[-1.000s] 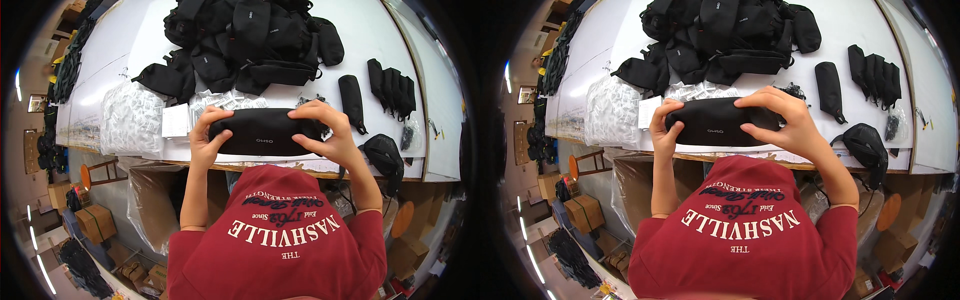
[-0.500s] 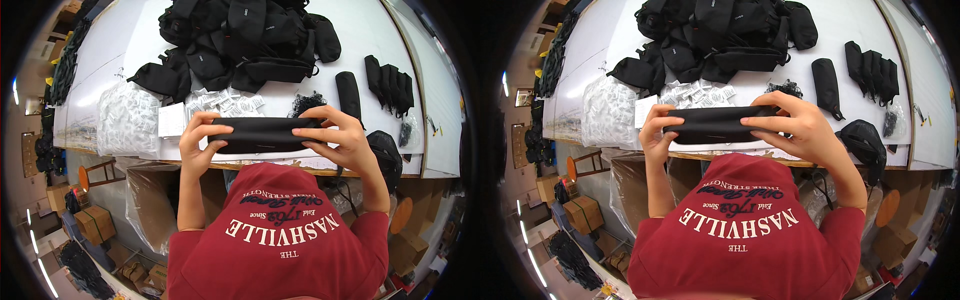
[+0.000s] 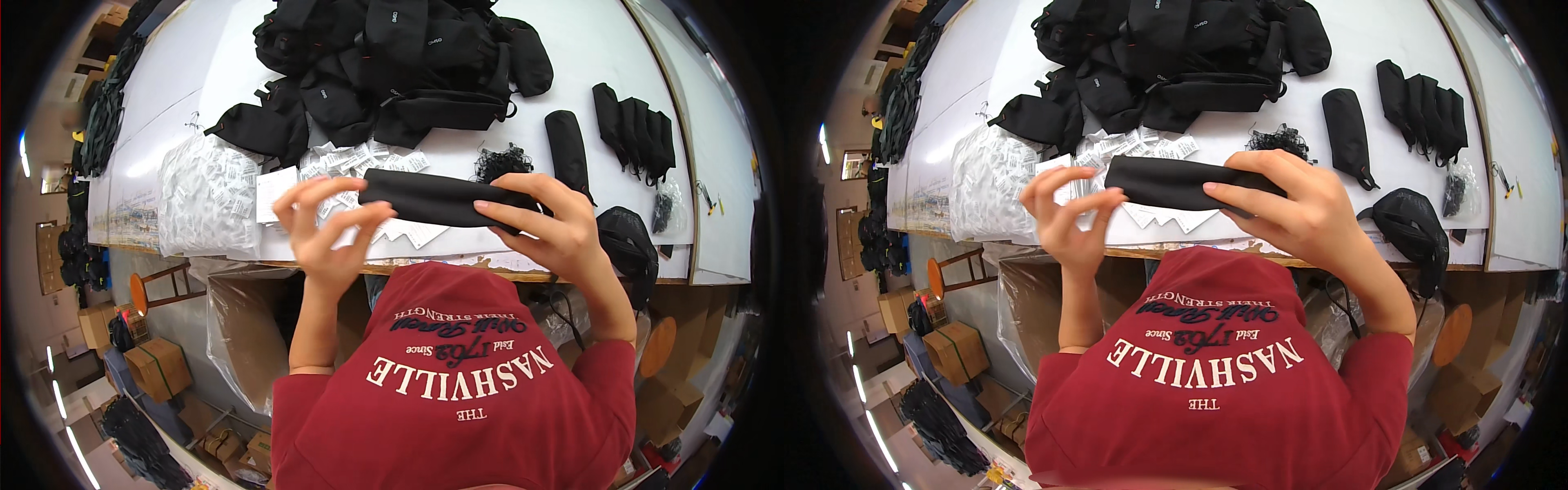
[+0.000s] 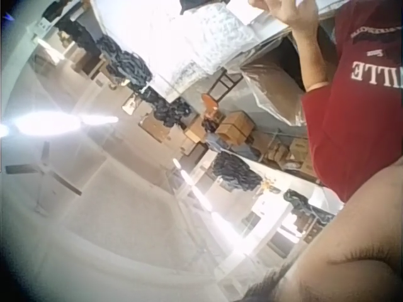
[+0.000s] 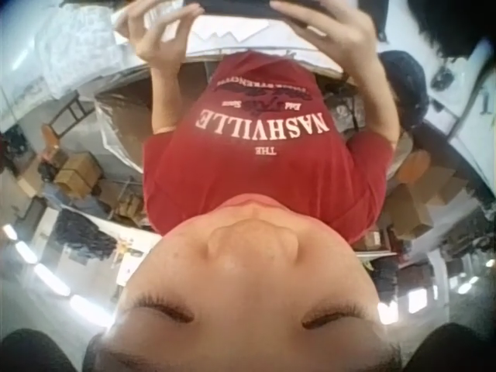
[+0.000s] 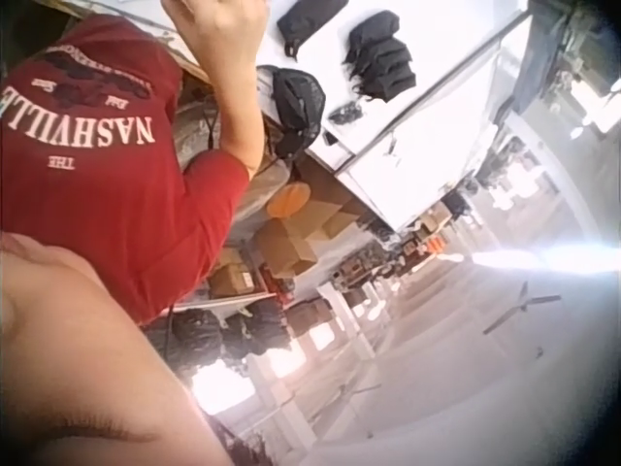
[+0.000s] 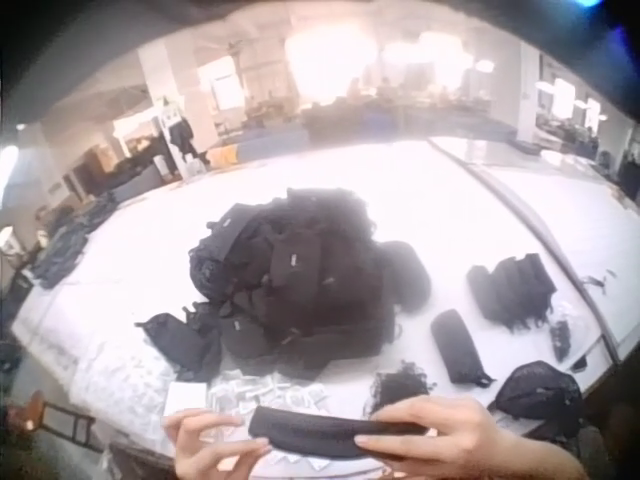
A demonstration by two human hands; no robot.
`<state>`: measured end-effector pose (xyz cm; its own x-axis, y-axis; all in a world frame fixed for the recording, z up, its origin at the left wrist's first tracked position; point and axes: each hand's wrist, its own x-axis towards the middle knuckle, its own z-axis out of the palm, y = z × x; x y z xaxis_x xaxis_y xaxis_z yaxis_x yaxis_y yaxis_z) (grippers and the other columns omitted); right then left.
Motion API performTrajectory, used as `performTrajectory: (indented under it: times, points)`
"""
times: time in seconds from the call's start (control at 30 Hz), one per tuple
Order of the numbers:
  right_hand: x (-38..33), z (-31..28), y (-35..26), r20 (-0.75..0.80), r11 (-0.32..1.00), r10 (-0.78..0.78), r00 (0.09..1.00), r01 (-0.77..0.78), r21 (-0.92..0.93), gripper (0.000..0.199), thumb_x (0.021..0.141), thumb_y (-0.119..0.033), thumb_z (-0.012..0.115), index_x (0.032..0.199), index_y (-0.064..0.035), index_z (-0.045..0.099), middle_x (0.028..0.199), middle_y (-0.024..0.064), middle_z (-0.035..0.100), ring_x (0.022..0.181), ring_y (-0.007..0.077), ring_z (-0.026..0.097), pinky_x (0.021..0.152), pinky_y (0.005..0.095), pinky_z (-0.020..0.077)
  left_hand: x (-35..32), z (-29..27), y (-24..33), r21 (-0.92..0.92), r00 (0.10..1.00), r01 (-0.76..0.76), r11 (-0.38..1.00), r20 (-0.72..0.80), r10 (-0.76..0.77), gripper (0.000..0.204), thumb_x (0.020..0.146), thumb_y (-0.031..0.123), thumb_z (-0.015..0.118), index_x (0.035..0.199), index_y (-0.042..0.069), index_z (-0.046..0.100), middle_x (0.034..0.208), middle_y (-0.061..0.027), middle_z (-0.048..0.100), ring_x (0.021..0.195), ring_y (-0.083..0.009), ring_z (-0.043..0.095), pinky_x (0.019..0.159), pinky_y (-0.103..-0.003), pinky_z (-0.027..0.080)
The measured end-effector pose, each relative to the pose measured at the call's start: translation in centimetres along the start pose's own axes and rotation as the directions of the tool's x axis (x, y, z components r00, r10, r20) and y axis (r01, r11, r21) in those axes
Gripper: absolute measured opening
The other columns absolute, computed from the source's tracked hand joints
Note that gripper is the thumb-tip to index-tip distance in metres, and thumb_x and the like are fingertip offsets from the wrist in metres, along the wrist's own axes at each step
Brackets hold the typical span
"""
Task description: The recorder is inserting labels and instruction sheets into small black pouches and organizing them on a factory workbench.
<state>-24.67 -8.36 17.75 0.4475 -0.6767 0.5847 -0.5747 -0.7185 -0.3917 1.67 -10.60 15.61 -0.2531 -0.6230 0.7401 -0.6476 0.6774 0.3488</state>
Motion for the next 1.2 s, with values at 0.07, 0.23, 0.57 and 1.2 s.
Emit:
performTrajectory:
  times: [0.07,0.23,0.57,1.2]
  points:
    - [-0.2,-0.6,0.1,-0.040,0.999,0.046,0.998,-0.047,-0.023,0.034,0.061,-0.004,0.075,0.094,-0.0096,0.070,0.094,0.0087,0.060,0.074,0.0227,0.062,0.058,0.0305,0.0520,-0.3,-0.2,-0.9,-0.023,0.994,0.111,0.994,-0.015,-0.112,0.011,0.068,0.015,0.077,0.077,0.016,0.072,0.098,0.0019,0.063,0.098,-0.0208,0.047,0.084,-0.031,0.038]
    - [-2.6,-2.6,4.2,-0.311,0.920,0.304,0.901,-0.362,-0.152,0.031,0.070,0.002,0.073,0.099,-0.0080,0.071,0.097,0.0074,0.060,0.071,0.0167,0.059,0.059,0.0277,0.0490,-2.6,0.5,-3.0,-0.149,0.928,0.355,0.923,0.172,-0.329,0.007,0.082,0.014,0.065,0.081,0.009,0.071,0.098,-0.0034,0.062,0.097,-0.0210,0.049,0.085,-0.033,0.037]
    - [-15.5,1.1,13.5,-0.202,0.386,0.828,0.524,-0.793,-0.472,0.027,0.079,-0.013,0.065,0.106,-0.0162,0.063,0.113,0.0079,0.051,0.100,0.0277,0.055,0.078,0.0370,0.0486,-12.8,7.7,-4.7,0.170,0.699,0.483,0.859,0.516,-0.496,0.075,0.070,0.038,0.076,0.129,0.005,0.043,0.128,-0.0167,0.040,0.118,-0.0340,0.037,0.099,-0.044,0.029]
    - [-5.5,15.0,14.7,0.007,0.607,0.649,0.761,-0.513,-0.607,0.031,0.067,-0.028,0.076,0.086,-0.0059,0.065,0.091,0.0112,0.055,0.095,0.0285,0.046,0.084,0.0375,0.0375,-12.7,8.2,-6.3,0.026,0.518,0.785,0.619,0.520,-0.679,0.025,0.074,0.008,0.069,0.094,0.003,0.055,0.072,-0.0044,0.051,0.070,-0.0178,0.051,0.067,-0.030,0.041]
